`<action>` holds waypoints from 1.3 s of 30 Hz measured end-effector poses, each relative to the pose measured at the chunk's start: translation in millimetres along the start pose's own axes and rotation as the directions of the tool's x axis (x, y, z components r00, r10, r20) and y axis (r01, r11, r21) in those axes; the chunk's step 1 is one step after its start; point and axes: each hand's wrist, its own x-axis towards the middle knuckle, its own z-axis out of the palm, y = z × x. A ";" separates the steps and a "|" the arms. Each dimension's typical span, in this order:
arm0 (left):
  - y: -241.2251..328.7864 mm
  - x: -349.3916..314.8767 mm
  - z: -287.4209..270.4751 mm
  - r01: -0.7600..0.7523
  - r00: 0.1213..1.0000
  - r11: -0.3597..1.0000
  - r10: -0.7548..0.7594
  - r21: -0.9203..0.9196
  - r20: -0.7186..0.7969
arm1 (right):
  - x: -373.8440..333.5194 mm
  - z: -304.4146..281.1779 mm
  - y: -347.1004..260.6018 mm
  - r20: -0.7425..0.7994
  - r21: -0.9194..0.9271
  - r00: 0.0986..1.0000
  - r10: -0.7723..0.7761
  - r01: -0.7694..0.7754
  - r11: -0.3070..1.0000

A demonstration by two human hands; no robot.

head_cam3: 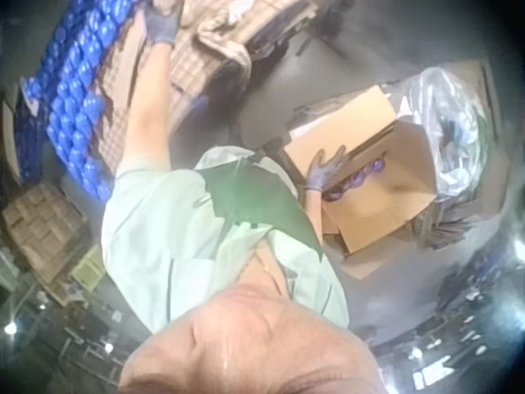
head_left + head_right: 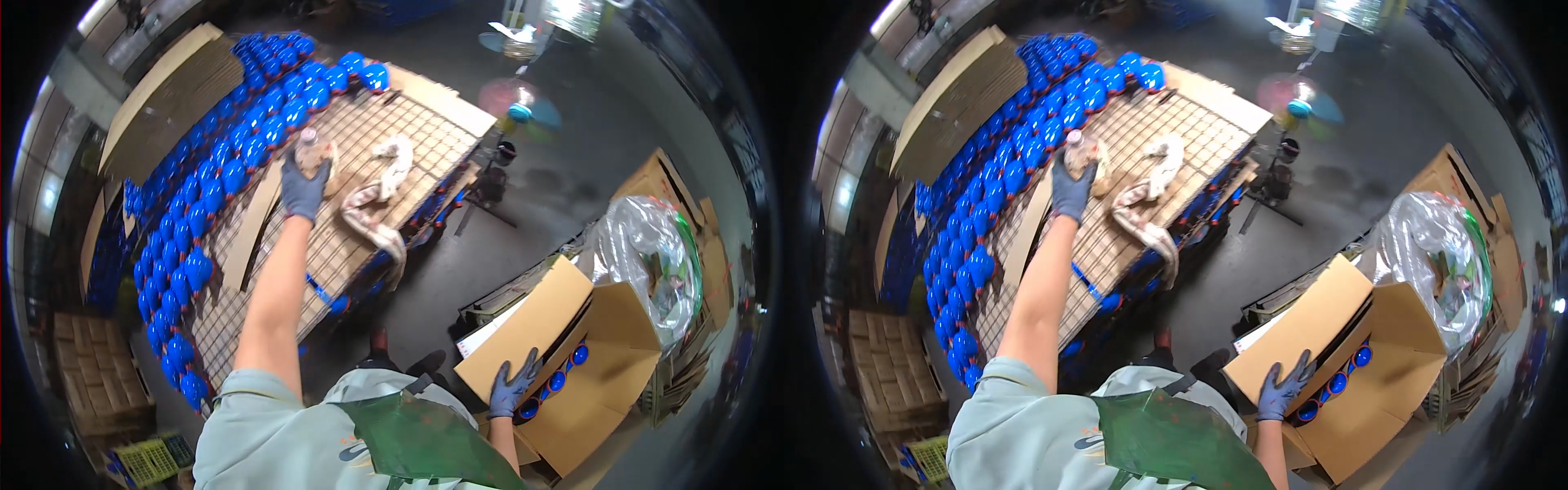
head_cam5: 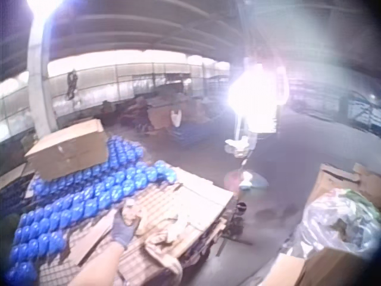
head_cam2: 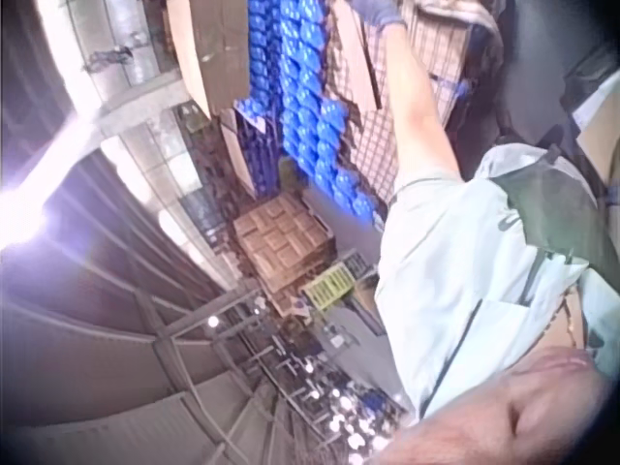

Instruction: The person places blue plastic components into cardboard boxes, inserting cardboard dividers between items. The person closes the boxes and moves them onto a pallet.

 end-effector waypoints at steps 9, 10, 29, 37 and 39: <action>-127.9 7.5 -220.7 0.066 0.983 0.775 -0.157 0.628 0.091 | -7.1 5.9 10.9 -0.008 -0.127 0.997 -0.081 0.080 0.989; -158.4 -4.7 -252.3 0.115 0.944 0.507 -0.324 0.854 0.065 | -7.0 8.5 9.9 -0.019 -0.110 0.995 -0.096 0.093 0.990; 183.1 -253.3 -72.4 0.922 0.131 -0.383 0.173 -0.056 0.976 | -19.1 -37.3 -90.4 -0.218 0.121 0.780 -0.587 0.618 0.777; 283.7 -356.2 -76.9 0.704 -0.336 0.711 0.331 0.002 0.882 | 15.4 -99.0 6.6 -0.256 0.874 0.940 0.226 0.125 0.469; 257.7 -367.4 -80.1 0.721 -0.190 0.692 0.234 -0.026 0.954 | 29.0 -70.6 76.3 -0.117 0.907 0.943 0.310 -0.025 0.420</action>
